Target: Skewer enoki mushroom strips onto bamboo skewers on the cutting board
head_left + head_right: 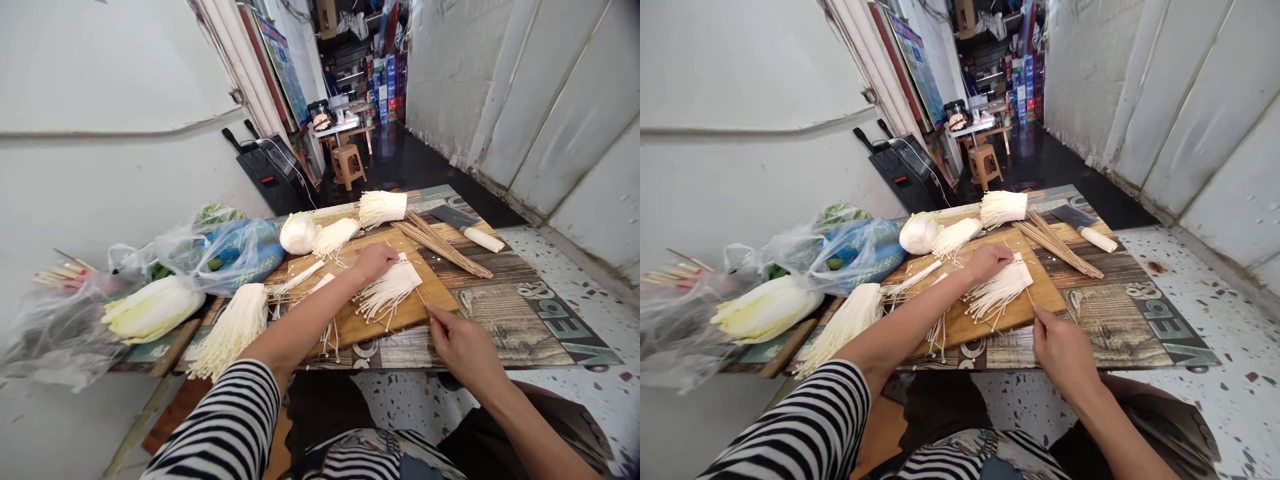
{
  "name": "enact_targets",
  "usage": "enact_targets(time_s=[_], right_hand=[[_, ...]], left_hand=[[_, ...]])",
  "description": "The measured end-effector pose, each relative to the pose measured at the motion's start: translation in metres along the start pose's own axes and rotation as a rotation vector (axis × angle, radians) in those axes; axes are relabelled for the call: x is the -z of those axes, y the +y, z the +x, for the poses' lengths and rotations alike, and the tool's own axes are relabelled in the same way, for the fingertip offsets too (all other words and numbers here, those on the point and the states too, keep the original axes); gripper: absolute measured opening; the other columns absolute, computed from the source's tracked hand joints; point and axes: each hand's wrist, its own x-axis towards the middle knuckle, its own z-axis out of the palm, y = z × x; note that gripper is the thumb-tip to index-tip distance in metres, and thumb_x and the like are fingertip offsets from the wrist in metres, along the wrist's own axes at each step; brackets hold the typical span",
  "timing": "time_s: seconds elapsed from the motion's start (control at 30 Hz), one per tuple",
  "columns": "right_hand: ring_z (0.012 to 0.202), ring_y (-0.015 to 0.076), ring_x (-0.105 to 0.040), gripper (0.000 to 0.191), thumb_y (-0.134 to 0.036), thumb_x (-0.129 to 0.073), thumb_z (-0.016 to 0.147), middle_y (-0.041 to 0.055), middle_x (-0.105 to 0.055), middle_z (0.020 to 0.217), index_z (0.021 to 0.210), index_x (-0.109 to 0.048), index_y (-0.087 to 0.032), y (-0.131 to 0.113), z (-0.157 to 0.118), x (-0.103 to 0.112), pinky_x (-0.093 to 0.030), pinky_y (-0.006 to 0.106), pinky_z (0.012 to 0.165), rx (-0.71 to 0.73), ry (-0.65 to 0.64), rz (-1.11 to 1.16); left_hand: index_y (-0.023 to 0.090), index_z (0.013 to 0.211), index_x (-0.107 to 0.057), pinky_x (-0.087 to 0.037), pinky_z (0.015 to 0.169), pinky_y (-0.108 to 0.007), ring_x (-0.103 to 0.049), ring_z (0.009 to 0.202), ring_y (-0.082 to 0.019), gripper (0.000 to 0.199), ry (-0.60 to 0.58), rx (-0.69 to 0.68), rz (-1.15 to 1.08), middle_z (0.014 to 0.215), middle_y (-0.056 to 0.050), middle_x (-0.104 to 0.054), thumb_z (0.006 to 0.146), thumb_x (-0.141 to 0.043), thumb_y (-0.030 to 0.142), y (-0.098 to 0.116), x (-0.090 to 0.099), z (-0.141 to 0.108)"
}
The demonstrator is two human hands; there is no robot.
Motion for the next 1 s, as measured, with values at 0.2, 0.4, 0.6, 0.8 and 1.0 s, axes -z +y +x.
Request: enact_targets(time_s=[0.2, 0.4, 0.6, 0.8, 1.0], right_hand=[[0.056, 0.0252, -0.067, 0.039, -0.024, -0.042, 0.086, 0.0117, -0.073, 0.07, 0.105, -0.074, -0.012, -0.001, 0.011, -0.005, -0.043, 0.032, 0.05, 0.003, 0.016, 0.004], [0.051, 0.0188, -0.065, 0.038, -0.023, -0.042, 0.086, 0.0071, -0.074, 0.07, 0.106, -0.072, -0.011, 0.0, 0.017, -0.001, -0.045, 0.028, 0.048, 0.045, 0.114, 0.085], [0.063, 0.0139, -0.068, 0.033, -0.023, -0.045, 0.092, 0.0072, -0.075, 0.085, 0.11, -0.068, -0.009, -0.022, 0.021, 0.017, -0.049, 0.023, 0.057, 0.248, 0.381, 0.162], [0.051, 0.0133, -0.06, 0.031, -0.011, -0.053, 0.088, 0.0019, -0.069, 0.067, 0.116, -0.064, -0.006, -0.07, 0.027, 0.015, -0.039, 0.029, 0.049, 0.508, 0.645, -0.118], [0.046, 0.0118, -0.053, 0.032, -0.01, -0.054, 0.086, 0.0024, -0.067, 0.068, 0.116, -0.065, -0.006, -0.102, 0.018, 0.001, -0.034, 0.029, 0.047, 0.542, 0.649, -0.189]], left_hand=[[0.017, 0.085, -0.075, -0.05, 0.09, -0.028, -0.068, 0.096, -0.019, 0.021, 0.016, 0.029, -0.033, 0.099, -0.006, -0.075, 0.086, -0.055, 0.011, 0.0, -0.001, 0.0], [0.017, 0.087, -0.075, -0.051, 0.091, -0.03, -0.069, 0.094, -0.02, 0.019, 0.124, 0.102, -0.076, 0.096, -0.004, -0.076, 0.086, -0.057, 0.012, 0.011, 0.012, 0.004], [0.018, 0.121, -0.064, -0.041, 0.107, -0.039, -0.058, 0.119, -0.021, 0.033, 0.525, 0.263, -0.104, 0.125, -0.008, -0.065, 0.097, -0.042, 0.023, 0.034, 0.056, -0.012], [0.019, 0.129, -0.058, -0.035, 0.112, -0.035, -0.049, 0.131, -0.019, 0.037, 0.764, 0.332, -1.123, 0.138, -0.006, -0.056, 0.099, -0.041, 0.03, 0.061, 0.078, -0.04], [0.018, 0.133, -0.055, -0.026, 0.117, -0.032, -0.041, 0.137, -0.016, 0.048, 0.805, 0.288, -1.571, 0.141, -0.006, -0.054, 0.103, -0.023, 0.038, 0.083, 0.088, -0.052]])
